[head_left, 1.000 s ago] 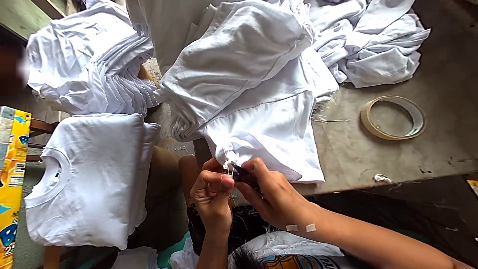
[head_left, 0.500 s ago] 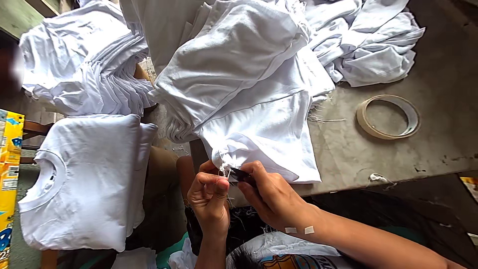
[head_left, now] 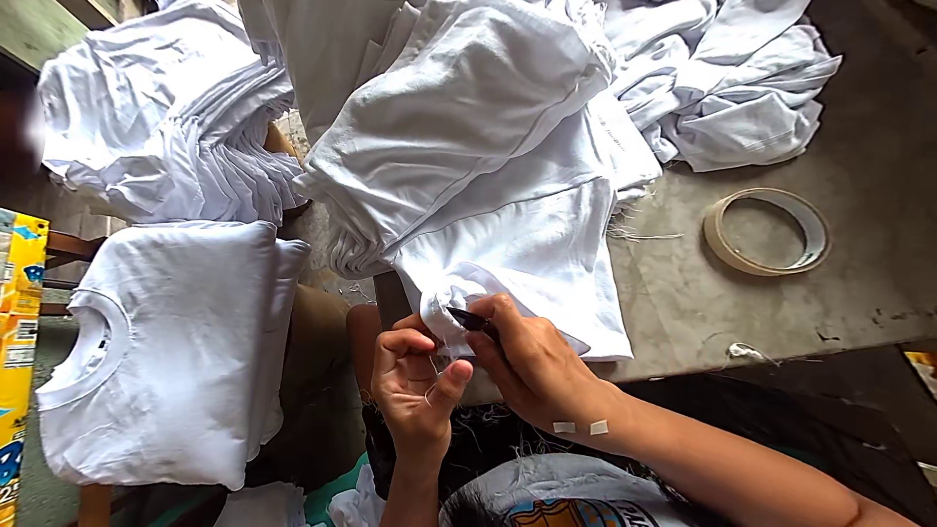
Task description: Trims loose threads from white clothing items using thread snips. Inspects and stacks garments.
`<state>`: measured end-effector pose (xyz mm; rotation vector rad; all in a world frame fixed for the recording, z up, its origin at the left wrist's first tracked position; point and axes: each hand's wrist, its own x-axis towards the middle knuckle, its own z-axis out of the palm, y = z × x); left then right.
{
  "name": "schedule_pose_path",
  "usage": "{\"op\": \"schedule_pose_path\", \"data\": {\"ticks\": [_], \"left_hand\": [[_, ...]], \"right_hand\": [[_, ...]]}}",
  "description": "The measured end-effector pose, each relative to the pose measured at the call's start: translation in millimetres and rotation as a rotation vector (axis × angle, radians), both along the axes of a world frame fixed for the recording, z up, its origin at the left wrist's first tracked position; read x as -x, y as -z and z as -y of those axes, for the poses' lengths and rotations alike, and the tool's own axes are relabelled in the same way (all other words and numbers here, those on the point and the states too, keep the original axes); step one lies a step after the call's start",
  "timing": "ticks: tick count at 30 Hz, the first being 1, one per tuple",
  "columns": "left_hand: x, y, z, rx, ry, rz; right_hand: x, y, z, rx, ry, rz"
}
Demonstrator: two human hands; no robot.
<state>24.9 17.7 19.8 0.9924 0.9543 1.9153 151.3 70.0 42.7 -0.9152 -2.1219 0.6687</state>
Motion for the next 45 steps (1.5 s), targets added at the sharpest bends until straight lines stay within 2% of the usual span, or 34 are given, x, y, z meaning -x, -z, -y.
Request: {"op": "schedule_pose_path", "data": {"ticks": [5, 11, 17, 21, 23, 25, 27, 28, 29, 31, 34, 36, 39, 45], "left_hand": [[1.3, 7.6, -9.7, 0.017, -0.190, -0.041], [2.8, -4.3, 5.7, -0.005, -0.068, -0.118], [3.2, -1.5, 10.2, 0.008, -0.041, -0.116], [4.6, 0.8, 7.0, 0.106, -0.082, -0.051], [2.3, 0.3, 1.2, 0.249, -0.132, -0.170], [2.0, 1.1, 2.5, 0.362, -0.145, -0.422], [3.9, -4.7, 14.7, 0.343, -0.188, -0.711], [6.5, -8.7, 23.1, 0.306, -0.201, -0.776], [9.1, -11.7, 32.4, 0.285, -0.184, -0.770], [10.6, -12.5, 44.9, 0.290, -0.054, -0.596], [-3.1, -2.5, 42.9, 0.322, 0.197, -0.046], [-15.2, 5.5, 35.6, 0.281, 0.181, 0.217], [-24.6, 11.7, 23.6, 0.177, 0.055, 0.258], [-26.5, 12.0, 19.6, 0.102, 0.025, 0.100]], "right_hand": [[-13.2, 7.2, 8.6, -0.006, -0.023, 0.011], [-12.6, 6.6, 17.2, -0.044, -0.048, 0.021], [-4.8, 0.9, 12.1, -0.070, 0.001, 0.060], [-6.4, -5.9, 1.9, -0.036, 0.032, -0.078], [-0.9, -11.8, -12.1, 0.001, 0.009, -0.135], [5.7, -13.8, -26.7, 0.089, -0.048, -0.090], [3.2, -11.1, -35.4, 0.156, -0.106, -0.035], [-3.4, -10.8, -36.4, 0.170, -0.133, -0.035], [-12.6, -11.1, -35.2, 0.180, -0.148, -0.050], [-30.9, -11.3, -29.0, 0.192, -0.144, -0.070], [-43.4, -6.4, -18.2, 0.117, -0.107, -0.011], [-44.4, -1.4, -14.0, 0.049, -0.062, 0.051], [-43.6, 6.2, -10.5, 0.013, -0.025, 0.100], [-35.6, 12.7, -8.2, -0.038, -0.009, 0.123]]}}
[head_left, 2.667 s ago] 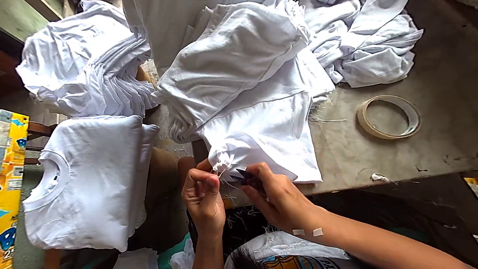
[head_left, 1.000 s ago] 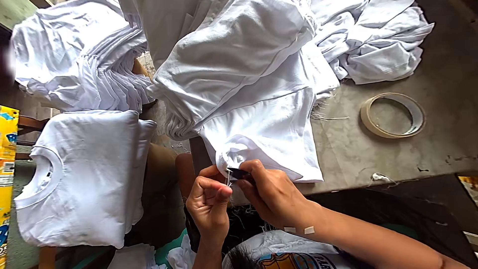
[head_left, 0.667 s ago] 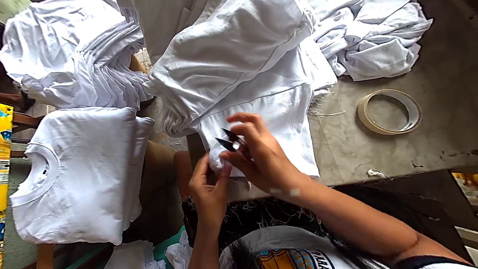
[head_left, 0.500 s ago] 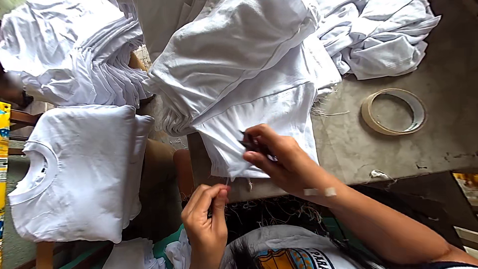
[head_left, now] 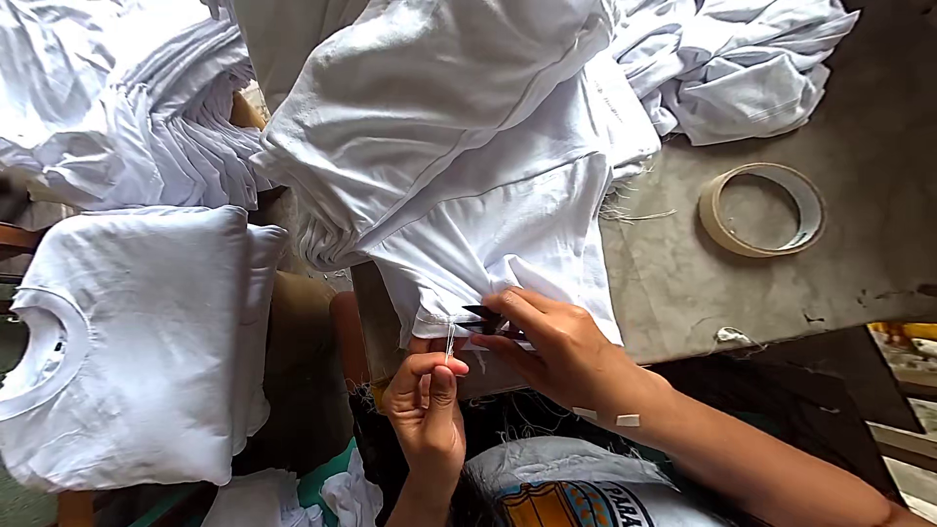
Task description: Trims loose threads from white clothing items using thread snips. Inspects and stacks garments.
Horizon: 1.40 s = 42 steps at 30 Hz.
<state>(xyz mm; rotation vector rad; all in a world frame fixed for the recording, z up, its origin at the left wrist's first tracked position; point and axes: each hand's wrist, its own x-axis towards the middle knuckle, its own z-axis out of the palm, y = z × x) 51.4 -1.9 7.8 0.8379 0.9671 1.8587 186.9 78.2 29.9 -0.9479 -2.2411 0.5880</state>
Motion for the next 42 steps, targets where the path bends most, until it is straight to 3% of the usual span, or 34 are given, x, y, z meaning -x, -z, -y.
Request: {"op": "schedule_pose_path", "data": {"ticks": [7, 12, 15, 21, 28, 42], "left_hand": [[1.5, 0.5, 1.9, -0.021, 0.014, -0.067], [3.3, 0.6, 3.9, -0.027, 0.015, -0.097], [2.4, 1.3, 3.1, -0.034, 0.034, -0.128], [6.5, 4.1, 0.2, -0.124, 0.086, 0.197], [0.5, -12.9, -5.6, -0.018, 0.084, 0.710], [12.6, -33.1, -4.0, 0.121, 0.050, 0.982]], "right_hand": [[1.2, 4.0, -3.2, -0.028, -0.008, -0.040], [-6.5, 3.4, -5.7, 0.004, -0.129, -0.075], [-2.6, 3.4, -4.7, -0.021, -0.079, -0.066], [-8.8, 4.4, -3.1, -0.059, 0.037, -0.135], [-17.5, 8.7, -1.3, -0.117, 0.122, -0.157], [-15.0, 11.5, -3.2, -0.109, 0.174, -0.176]]}}
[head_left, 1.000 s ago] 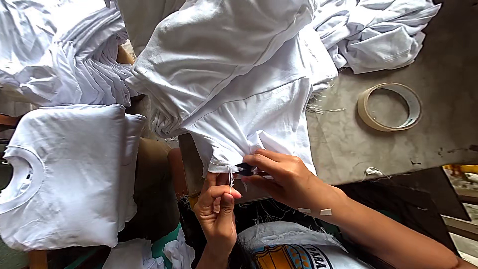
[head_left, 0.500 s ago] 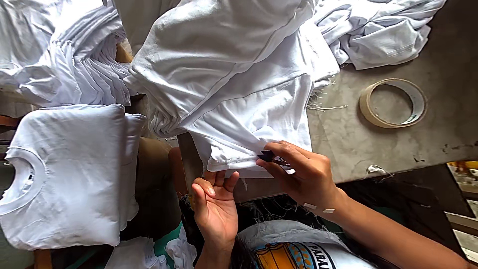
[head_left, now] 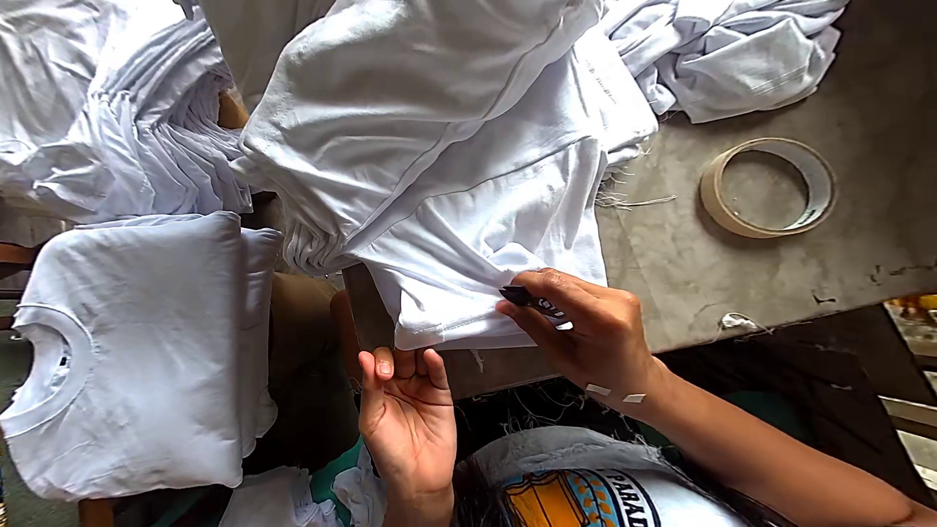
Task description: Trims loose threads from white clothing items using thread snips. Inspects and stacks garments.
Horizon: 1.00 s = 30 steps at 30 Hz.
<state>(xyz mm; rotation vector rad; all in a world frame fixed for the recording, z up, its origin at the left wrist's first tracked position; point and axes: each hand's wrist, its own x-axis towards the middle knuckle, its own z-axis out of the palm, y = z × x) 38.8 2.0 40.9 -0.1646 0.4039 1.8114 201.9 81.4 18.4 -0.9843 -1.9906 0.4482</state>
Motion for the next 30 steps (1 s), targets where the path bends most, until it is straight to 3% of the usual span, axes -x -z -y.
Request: {"op": "schedule_pose_path", "data": {"ticks": [6, 8, 10, 13, 15, 17, 19, 22, 27, 30], "left_hand": [[5.4, -1.8, 2.3, 0.019, 0.019, 0.136], [5.6, 1.6, 1.2, -0.006, 0.036, 0.053], [10.0, 9.4, 2.1, -0.043, 0.077, -0.293], [27.5, 11.1, 4.8, 0.062, 0.106, -1.232], [38.6, 7.2, -2.8, 0.224, 0.015, -1.779], [46.7, 3.9, -16.4, 0.285, 0.035, -2.030], [43.6, 3.2, -29.7, 0.252, 0.123, -2.075], [26.7, 3.2, -41.9, 0.202, 0.165, -1.949], [22.3, 2.1, -42.1, 0.047, 0.134, -1.439], [20.6, 3.9, -41.1, 0.022, 0.156, -1.244]], "right_hand": [[0.2, 0.6, -2.7, 0.042, 0.017, -0.002], [-2.1, 1.1, -3.5, 0.062, 0.003, -0.047], [-5.7, 2.8, -4.3, 0.083, -0.039, -0.128], [-6.5, -1.9, -4.6, 0.088, -0.103, -0.239], [-2.0, -5.9, -5.6, 0.073, -0.128, -0.306], [4.2, -6.9, -10.6, 0.042, -0.144, -0.361], [9.0, -7.8, -16.7, 0.013, -0.130, -0.384], [5.9, -12.2, -21.8, 0.025, -0.103, -0.356], [-6.7, -18.5, 7.0, 0.461, -0.250, -0.163], [4.3, -13.7, 13.3, 0.476, -0.191, -0.187]]}}
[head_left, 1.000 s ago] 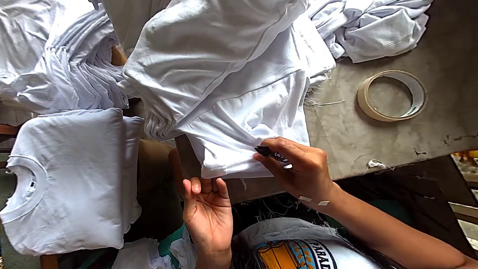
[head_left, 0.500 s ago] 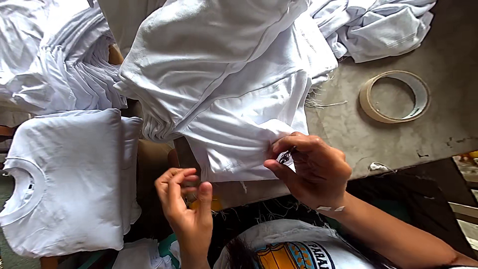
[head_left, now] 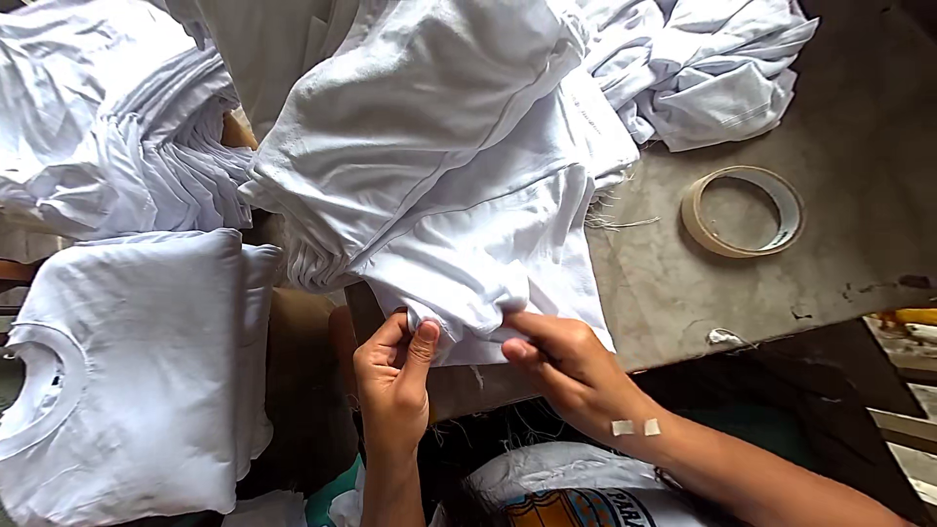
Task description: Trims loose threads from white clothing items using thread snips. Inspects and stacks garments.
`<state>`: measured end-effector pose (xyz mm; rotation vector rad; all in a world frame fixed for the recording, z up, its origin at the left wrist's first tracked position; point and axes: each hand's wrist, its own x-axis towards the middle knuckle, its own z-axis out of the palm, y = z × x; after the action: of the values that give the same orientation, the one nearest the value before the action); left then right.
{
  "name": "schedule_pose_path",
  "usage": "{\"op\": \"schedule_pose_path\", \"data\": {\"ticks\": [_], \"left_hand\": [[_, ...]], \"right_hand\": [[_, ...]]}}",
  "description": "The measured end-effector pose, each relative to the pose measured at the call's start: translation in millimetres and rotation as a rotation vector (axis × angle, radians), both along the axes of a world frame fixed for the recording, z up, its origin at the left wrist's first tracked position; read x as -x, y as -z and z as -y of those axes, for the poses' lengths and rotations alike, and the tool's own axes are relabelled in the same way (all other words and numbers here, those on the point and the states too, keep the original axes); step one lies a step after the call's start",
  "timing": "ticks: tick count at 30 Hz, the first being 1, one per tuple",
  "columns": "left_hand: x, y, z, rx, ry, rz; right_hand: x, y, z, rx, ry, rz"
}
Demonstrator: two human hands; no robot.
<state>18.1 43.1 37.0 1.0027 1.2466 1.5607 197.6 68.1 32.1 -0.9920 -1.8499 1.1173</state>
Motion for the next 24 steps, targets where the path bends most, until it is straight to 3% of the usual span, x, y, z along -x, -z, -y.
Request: {"op": "schedule_pose_path", "data": {"ticks": [4, 6, 12, 20, 24], "left_hand": [[-3.7, 2.6, 1.9, 0.000, 0.000, -0.011], [-4.9, 4.9, 2.8, -0.014, -0.010, -0.026], [-12.8, 20.4, 2.4, -0.176, -0.131, -0.099], [-17.6, 23.1, -0.8, -0.241, -0.202, -0.150], [-14.9, 24.4, -1.4, -0.245, -0.196, -0.159]], "right_hand": [[29.2, -4.4, -5.7, 0.216, 0.216, -0.462], [38.3, -8.7, -9.6, 0.307, 0.289, -0.586], [41.9, -15.3, -27.6, 0.422, 0.395, -0.675], [41.2, -15.6, -34.4, 0.446, 0.352, -0.652], [40.1, -21.4, -43.1, 0.593, 0.434, -0.697]]}}
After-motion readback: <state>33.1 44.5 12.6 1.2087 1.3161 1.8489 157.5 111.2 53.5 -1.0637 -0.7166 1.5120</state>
